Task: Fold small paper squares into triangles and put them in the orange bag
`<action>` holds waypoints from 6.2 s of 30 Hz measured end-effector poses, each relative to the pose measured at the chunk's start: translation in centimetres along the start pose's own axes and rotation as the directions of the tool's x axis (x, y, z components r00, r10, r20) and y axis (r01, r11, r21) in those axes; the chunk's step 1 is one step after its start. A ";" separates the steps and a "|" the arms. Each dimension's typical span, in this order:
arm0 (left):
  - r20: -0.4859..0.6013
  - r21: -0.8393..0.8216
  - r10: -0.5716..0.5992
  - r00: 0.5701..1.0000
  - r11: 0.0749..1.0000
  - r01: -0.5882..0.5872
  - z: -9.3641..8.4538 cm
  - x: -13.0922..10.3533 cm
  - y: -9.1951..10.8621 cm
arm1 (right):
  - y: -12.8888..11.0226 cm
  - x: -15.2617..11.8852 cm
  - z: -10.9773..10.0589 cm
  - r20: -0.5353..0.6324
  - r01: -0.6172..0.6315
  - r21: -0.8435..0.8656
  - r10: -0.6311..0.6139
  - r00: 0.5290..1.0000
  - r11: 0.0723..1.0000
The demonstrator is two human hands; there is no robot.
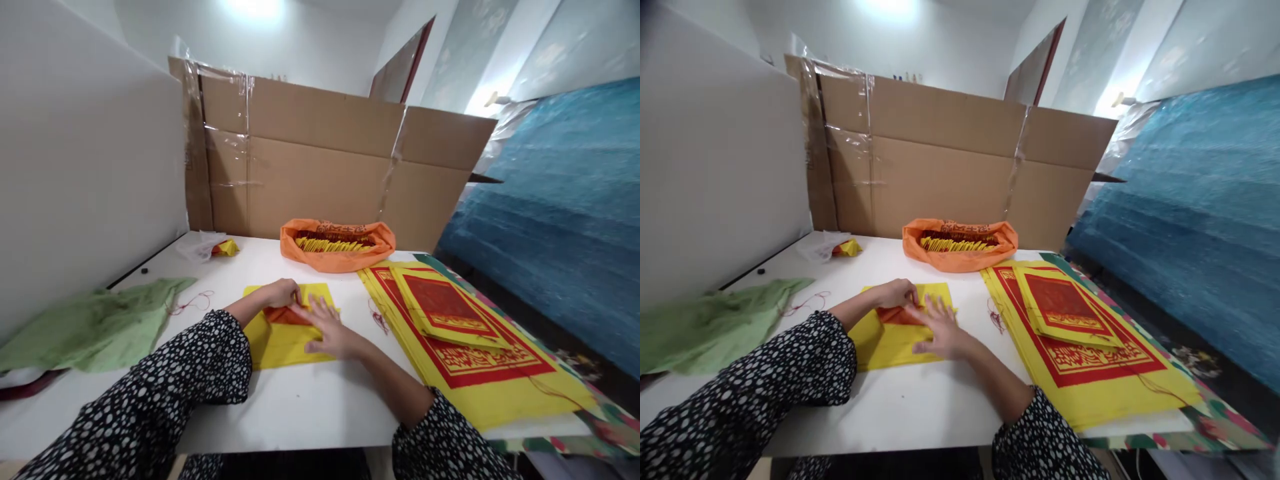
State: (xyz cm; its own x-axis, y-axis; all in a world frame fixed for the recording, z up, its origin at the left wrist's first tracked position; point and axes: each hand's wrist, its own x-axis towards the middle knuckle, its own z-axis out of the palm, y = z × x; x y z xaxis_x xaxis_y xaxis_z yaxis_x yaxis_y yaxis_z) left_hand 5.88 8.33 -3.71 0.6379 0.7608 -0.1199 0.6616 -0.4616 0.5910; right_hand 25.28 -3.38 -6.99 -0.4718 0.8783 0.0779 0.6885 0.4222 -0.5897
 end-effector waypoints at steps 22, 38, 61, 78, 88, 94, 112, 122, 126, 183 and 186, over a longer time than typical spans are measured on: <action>-0.001 0.163 0.379 0.925 0.913 -0.374 3.3 -8.4 -2.3 | 1.0 -0.3 3.2 -0.194 0.521 -0.167 -0.546 0.815 0.837; -0.318 -0.384 0.089 0.944 0.898 -0.214 3.5 -7.9 -1.1 | -2.2 3.1 2.2 -0.282 0.058 0.186 -0.004 0.959 0.981; -0.324 -0.371 0.044 0.945 0.913 -0.170 4.1 -6.5 -3.1 | -4.5 -2.5 6.4 -0.102 0.025 -0.338 -0.062 0.993 0.941; -0.327 -0.495 -0.011 0.945 0.854 -0.161 4.2 -6.9 -2.4 | -3.2 1.7 -0.4 -0.095 0.018 -0.146 -0.032 0.995 0.989; -0.323 -0.505 -0.014 0.946 0.848 -0.160 4.5 -6.6 -3.4 | -1.7 3.2 1.1 -0.268 -0.032 0.011 0.034 0.963 0.999; -0.323 -0.525 -0.009 0.946 0.834 -0.171 4.6 -6.7 -3.3 | -3.6 -1.0 4.8 -0.169 0.133 -0.333 -0.198 0.965 0.933; -0.334 -0.582 -0.098 0.937 0.804 -0.124 4.3 -6.1 -2.8 | -6.3 -0.5 1.1 0.185 0.089 -0.501 0.006 0.983 0.861; -0.432 -0.519 -0.042 0.901 0.829 -0.210 4.8 -5.7 -3.5 | -2.0 7.6 0.6 -0.162 -0.122 0.088 0.135 0.978 0.989; -0.578 -0.235 0.029 0.815 0.951 -0.200 5.0 -6.4 -3.7 | -1.5 9.1 2.3 -0.193 -0.197 0.428 0.301 0.934 0.882; -0.352 -0.576 -0.090 0.932 0.805 -0.140 3.5 -6.1 -3.8 | -6.8 -1.9 7.6 -0.149 -0.130 -0.365 0.079 0.986 0.922; -0.352 -0.542 -0.088 0.932 0.831 -0.126 3.4 -6.0 -3.7 | -7.5 -1.9 7.3 -0.165 -0.171 -0.347 0.119 0.979 0.922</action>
State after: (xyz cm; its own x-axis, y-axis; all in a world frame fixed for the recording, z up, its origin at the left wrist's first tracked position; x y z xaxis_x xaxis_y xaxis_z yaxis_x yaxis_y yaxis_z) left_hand 0.92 3.89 -7.93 0.3971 0.9103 0.1168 0.2556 -0.2319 0.9386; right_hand 16.96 -9.84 -8.57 -0.2887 0.9473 0.1387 0.9066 0.3171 -0.2786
